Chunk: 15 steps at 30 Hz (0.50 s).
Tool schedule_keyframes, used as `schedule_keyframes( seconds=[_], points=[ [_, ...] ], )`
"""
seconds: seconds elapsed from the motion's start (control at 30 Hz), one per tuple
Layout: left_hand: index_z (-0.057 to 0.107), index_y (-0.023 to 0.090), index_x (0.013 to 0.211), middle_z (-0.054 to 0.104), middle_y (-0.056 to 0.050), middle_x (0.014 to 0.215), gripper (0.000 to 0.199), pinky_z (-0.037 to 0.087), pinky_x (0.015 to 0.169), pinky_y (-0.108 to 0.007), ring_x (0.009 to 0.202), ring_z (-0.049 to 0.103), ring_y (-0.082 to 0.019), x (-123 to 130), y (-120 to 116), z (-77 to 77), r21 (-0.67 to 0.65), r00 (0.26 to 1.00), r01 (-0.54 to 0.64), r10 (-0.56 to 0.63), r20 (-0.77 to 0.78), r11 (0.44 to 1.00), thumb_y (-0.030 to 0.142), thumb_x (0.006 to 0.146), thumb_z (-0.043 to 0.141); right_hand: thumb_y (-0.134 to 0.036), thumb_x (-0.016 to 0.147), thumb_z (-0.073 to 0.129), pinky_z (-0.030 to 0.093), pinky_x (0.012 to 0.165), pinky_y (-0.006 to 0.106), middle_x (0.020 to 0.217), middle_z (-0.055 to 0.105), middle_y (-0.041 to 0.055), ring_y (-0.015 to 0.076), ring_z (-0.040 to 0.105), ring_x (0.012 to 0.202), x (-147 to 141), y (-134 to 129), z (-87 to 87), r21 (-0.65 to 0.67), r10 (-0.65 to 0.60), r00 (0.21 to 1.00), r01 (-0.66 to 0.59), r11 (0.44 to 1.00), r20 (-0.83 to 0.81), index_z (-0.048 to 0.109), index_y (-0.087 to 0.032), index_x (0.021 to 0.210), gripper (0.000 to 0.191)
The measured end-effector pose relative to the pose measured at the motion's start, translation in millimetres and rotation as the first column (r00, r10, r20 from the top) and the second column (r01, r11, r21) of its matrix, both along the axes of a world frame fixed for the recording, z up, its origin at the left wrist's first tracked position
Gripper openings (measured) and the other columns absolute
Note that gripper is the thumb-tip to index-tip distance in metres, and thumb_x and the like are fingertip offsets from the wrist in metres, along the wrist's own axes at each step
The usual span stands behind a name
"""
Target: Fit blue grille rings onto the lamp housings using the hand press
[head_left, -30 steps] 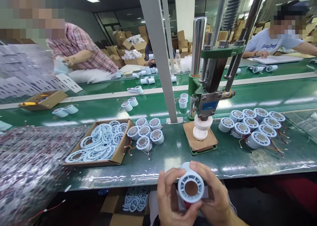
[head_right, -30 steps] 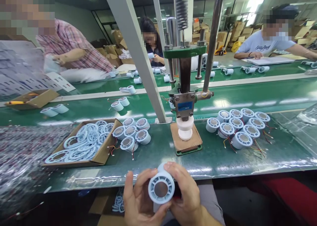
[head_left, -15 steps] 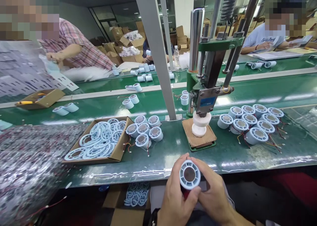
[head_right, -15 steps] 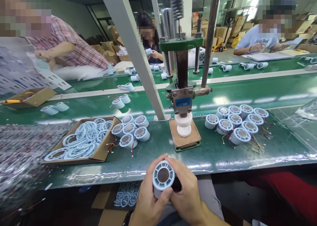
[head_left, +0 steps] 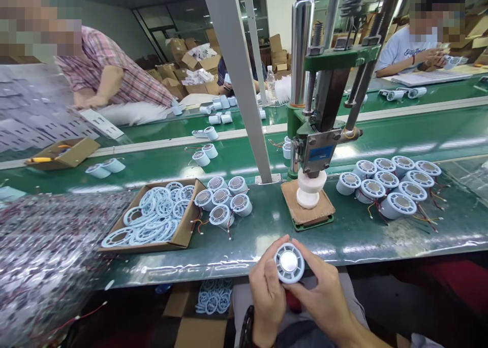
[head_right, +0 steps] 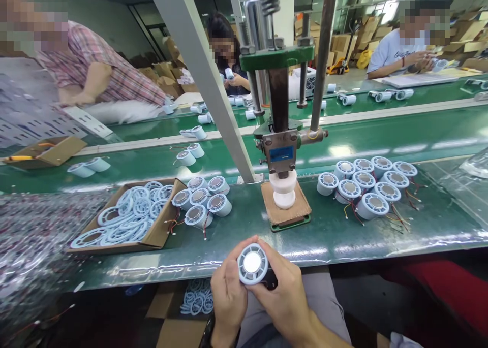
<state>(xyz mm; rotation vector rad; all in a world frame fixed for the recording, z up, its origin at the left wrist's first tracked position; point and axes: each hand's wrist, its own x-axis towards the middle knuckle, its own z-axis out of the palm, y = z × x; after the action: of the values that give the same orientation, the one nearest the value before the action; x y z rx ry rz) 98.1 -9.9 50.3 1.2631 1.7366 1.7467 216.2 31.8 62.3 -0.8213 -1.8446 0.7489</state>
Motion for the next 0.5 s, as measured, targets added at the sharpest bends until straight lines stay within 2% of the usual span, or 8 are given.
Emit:
schedule_keyframes(
  seconds=[0.1,0.2,0.27,0.33,0.4,0.43,0.5],
  points=[
    [0.079,0.017,0.105,0.081,-0.011,0.106,0.056,0.060,0.087,-0.029,0.098,0.077,-0.023,-0.6,0.2,2.5,-0.047,0.990,0.031,-0.024,0.139,0.998,0.055,0.104,0.038,-0.014,0.080,0.073,0.065,0.091,0.028,0.119,0.077,0.0110,0.0250,0.078,0.104,1.1,2.0,-2.7,-0.019,-0.008,1.000,0.008,1.000,0.027,0.067,-0.015,0.130,0.050],
    [0.069,0.017,0.128,0.072,-0.014,0.131,0.058,0.055,0.100,-0.035,0.119,0.069,-0.029,3.9,-2.5,0.3,-0.092,0.971,0.115,-0.092,0.220,0.989,0.062,0.094,0.056,-0.013,0.079,0.072,0.064,0.093,0.030,0.123,0.075,0.0120,0.0259,0.076,0.108,0.9,5.1,-9.3,-0.030,-0.003,0.998,0.005,1.000,0.060,0.066,-0.015,0.131,0.052],
    [0.061,0.018,0.137,0.067,-0.014,0.139,0.066,0.052,0.105,-0.037,0.126,0.064,-0.032,6.4,-0.2,-1.0,-0.143,0.968,0.153,-0.119,0.222,0.978,0.054,0.082,0.074,-0.011,0.079,0.070,0.064,0.096,0.033,0.124,0.075,0.0130,0.0265,0.075,0.110,2.2,9.4,-14.2,-0.019,0.009,0.995,-0.008,1.000,0.095,0.064,-0.015,0.134,0.055],
    [0.063,0.019,0.131,0.070,-0.013,0.132,0.064,0.053,0.103,-0.038,0.121,0.066,-0.032,5.4,9.8,1.4,-0.182,0.970,0.156,-0.116,0.213,0.971,0.041,0.073,0.081,-0.008,0.078,0.068,0.064,0.097,0.037,0.128,0.072,0.0142,0.0280,0.072,0.114,8.6,19.3,-11.2,0.024,0.028,0.986,-0.033,0.999,0.165,0.061,-0.016,0.138,0.061],
    [0.068,0.017,0.119,0.075,-0.012,0.120,0.055,0.055,0.097,-0.038,0.111,0.070,-0.030,0.2,28.5,8.8,-0.182,0.970,0.154,-0.113,0.218,0.971,0.033,0.068,0.081,-0.008,0.078,0.068,0.064,0.098,0.043,0.134,0.067,0.0158,0.0310,0.068,0.120,21.5,37.6,11.6,0.134,0.034,0.967,-0.069,0.988,0.252,0.058,-0.018,0.142,0.066],
    [0.069,0.016,0.115,0.076,-0.012,0.114,0.052,0.056,0.094,-0.038,0.105,0.071,-0.030,-3.6,40.6,13.8,-0.172,0.968,0.154,-0.114,0.223,0.973,0.031,0.066,0.080,-0.010,0.079,0.070,0.063,0.099,0.046,0.136,0.064,0.0166,0.0325,0.066,0.124,29.3,50.1,33.2,0.221,0.007,0.961,-0.071,0.973,0.278,0.056,-0.019,0.144,0.067],
    [0.070,0.015,0.110,0.078,-0.010,0.104,0.051,0.057,0.087,-0.036,0.094,0.073,-0.027,-12.3,67.9,24.2,-0.148,0.964,0.165,-0.128,0.233,0.975,0.028,0.062,0.080,-0.018,0.084,0.072,0.058,0.105,0.052,0.136,0.063,0.0165,0.0341,0.062,0.129,43.3,81.1,96.6,0.442,-0.126,0.962,0.007,0.897,0.242,0.056,-0.019,0.144,0.063]
  ],
)
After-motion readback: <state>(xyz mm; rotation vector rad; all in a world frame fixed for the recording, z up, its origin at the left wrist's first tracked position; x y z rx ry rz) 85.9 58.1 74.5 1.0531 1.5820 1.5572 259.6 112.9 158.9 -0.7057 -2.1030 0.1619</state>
